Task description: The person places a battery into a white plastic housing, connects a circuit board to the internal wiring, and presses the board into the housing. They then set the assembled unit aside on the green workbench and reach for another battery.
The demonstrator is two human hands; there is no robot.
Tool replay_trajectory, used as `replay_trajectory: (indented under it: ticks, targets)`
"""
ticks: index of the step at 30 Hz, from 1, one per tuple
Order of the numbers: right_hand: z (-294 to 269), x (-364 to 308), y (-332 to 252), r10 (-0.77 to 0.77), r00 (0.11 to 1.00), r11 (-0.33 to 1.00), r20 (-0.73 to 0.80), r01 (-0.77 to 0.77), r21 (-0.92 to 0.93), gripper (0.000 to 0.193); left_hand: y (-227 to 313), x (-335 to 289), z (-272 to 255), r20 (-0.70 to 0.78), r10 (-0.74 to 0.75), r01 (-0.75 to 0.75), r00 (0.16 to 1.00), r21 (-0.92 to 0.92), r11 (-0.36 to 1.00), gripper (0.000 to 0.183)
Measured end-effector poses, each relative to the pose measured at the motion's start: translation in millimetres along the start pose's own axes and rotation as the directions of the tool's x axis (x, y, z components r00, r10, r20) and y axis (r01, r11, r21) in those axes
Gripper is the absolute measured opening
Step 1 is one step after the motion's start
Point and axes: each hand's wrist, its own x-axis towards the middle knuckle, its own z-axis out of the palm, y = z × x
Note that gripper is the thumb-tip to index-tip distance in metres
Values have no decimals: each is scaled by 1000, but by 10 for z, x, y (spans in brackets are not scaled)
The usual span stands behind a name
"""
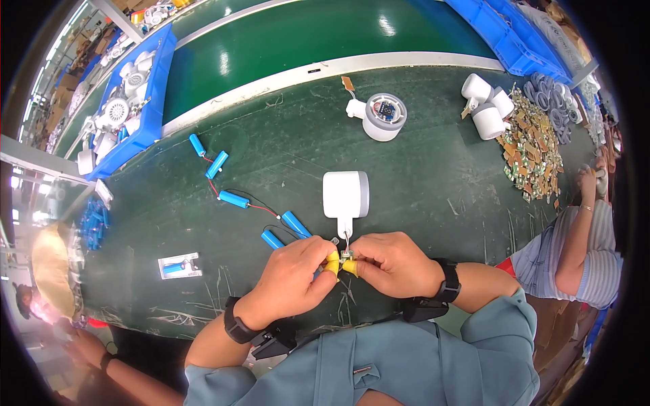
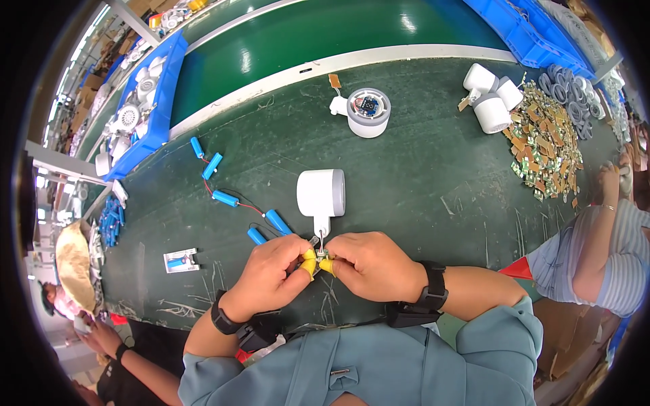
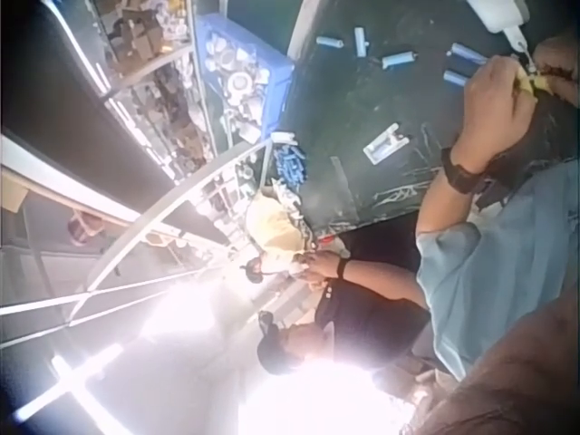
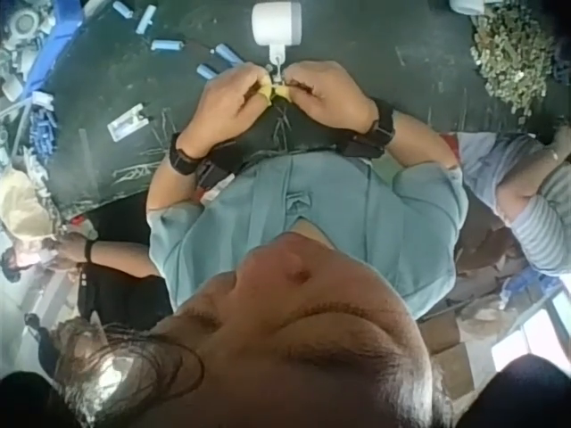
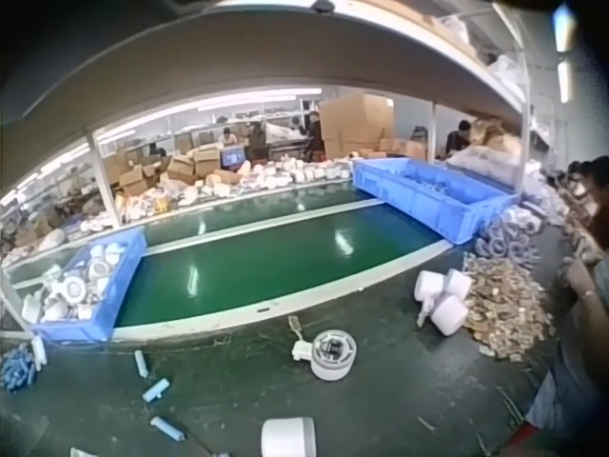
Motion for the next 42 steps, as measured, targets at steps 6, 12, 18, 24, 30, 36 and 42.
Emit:
replay_trajectory:
  ticks: [6, 12, 18, 24, 30, 36, 42]
  targets:
    - [65, 3, -25, -52, 997, 996, -56, 48, -74, 12, 2, -8, 57, -35, 10, -10, 999, 11, 1000, 26]
    - [77, 14, -21, -84, 993, 992, -80, 76, -103, 11, 12, 10, 72, -61, 58, -55, 996, 53, 997, 27]
    - [62, 40, -4, -54, 996, 997, -74, 49, -66, 9, -19, 78, -33, -13, 60, -59, 998, 62, 996, 28]
    - [-42, 30, 8, 90, 978, 959, 188, -136, 249, 14, -106, 58, -143, 85, 113, -115, 990, 25, 993, 30]
    - [-79, 76, -3, 187, 935, 866, 302, -302, 399, 17, -98, 51, -135, 119, 128, -134, 985, 45, 990, 32]
    - [-71, 70, 7, 202, 932, 866, 302, -314, 390, 17, -55, 57, -88, 96, 156, -163, 983, 75, 984, 33]
    - [-72, 86, 33, 188, 926, 874, 328, -310, 373, 17, -55, 63, -132, 123, 131, -140, 984, 62, 988, 30]
